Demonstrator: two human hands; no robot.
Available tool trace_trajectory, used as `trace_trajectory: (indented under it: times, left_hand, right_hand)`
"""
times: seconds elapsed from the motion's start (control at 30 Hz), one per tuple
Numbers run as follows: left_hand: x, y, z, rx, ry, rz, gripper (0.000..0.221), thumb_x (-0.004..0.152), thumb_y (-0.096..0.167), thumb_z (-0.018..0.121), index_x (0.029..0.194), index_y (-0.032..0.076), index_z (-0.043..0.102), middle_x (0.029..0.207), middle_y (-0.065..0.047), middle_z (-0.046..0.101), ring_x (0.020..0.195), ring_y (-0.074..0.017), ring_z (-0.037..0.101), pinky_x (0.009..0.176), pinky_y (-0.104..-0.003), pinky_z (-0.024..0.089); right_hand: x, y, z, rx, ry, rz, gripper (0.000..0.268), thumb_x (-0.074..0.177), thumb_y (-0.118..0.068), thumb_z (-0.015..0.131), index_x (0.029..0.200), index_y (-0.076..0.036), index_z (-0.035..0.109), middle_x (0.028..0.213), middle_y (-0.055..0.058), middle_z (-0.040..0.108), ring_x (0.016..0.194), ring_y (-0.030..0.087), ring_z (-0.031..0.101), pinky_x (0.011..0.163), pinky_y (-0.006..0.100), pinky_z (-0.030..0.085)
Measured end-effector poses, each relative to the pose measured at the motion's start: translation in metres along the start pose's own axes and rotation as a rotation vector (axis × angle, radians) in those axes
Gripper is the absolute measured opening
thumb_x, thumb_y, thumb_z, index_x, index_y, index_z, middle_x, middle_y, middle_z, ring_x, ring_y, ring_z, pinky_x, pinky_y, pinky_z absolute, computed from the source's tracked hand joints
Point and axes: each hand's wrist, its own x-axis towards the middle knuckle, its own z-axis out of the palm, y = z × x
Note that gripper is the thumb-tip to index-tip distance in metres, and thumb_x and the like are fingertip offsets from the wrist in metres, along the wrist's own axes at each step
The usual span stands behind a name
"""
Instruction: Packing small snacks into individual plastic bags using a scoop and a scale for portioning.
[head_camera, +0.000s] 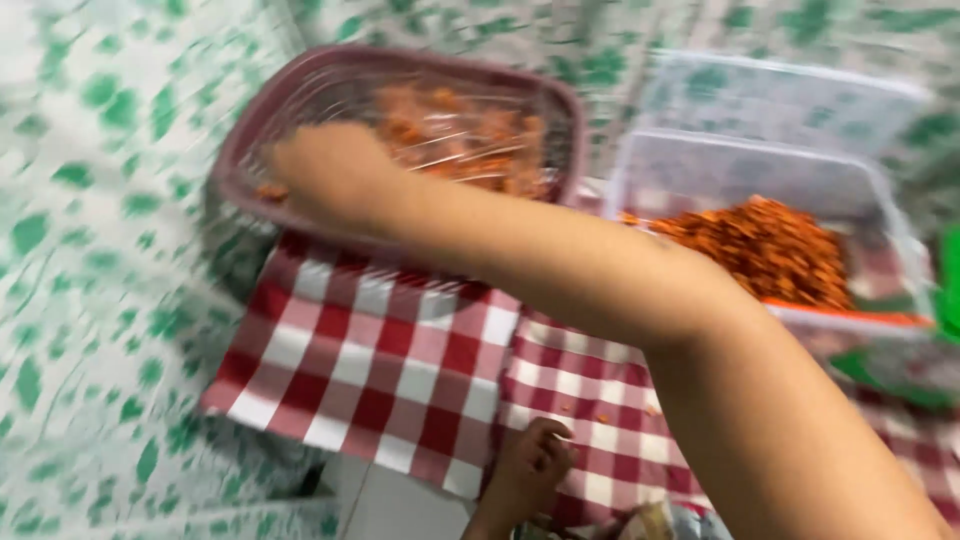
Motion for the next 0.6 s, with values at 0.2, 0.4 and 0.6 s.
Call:
trace_trajectory:
  times: [0.2, 0.4, 0.6]
  left_hand:
    - [0.017, -0.046, -0.004, -0.122, 0.096, 0.08, 0.013, 0.087, 0.007, 0.075, 0.1, 0.01, 0.073, 0.075, -0.001, 0.067, 0.064, -0.0078, 0.057, 0.058, -0.023, 0.043]
    - [0.017, -0.043, -0.013, -0.141, 0.085, 0.09, 0.025, 0.093, 0.029, 0.072, 0.104, 0.007, 0.07, 0.067, 0.003, 0.052, 0.054, -0.006, 0.04, 0.049, -0.023, 0.03]
    - [0.03, -0.052, -0.016, -0.185, 0.123, 0.037, 0.016, 0.094, 0.015, 0.069, 0.107, 0.005, 0.068, 0.069, -0.008, 0.06, 0.047, -0.0082, 0.038, 0.04, -0.021, 0.027]
  right_hand:
    - [-0.144, 0.023, -0.039, -0.123, 0.2, -0.252, 0.008, 0.089, -0.01, 0.056, 0.094, -0.007, 0.062, 0.072, 0.006, 0.063, 0.05, 0.024, 0.062, 0.034, 0.046, 0.048]
    - [-0.313, 0.057, -0.114, -0.137, 0.075, -0.306, 0.023, 0.094, -0.02, 0.065, 0.112, -0.005, 0.064, 0.093, 0.01, 0.067, 0.073, 0.03, 0.068, 0.047, 0.046, 0.052]
    - [-0.437, 0.154, -0.162, -0.152, -0.115, 0.038, 0.056, 0.094, -0.045, 0.065, 0.14, -0.013, 0.061, 0.127, 0.013, 0.069, 0.11, 0.036, 0.065, 0.084, 0.05, 0.055]
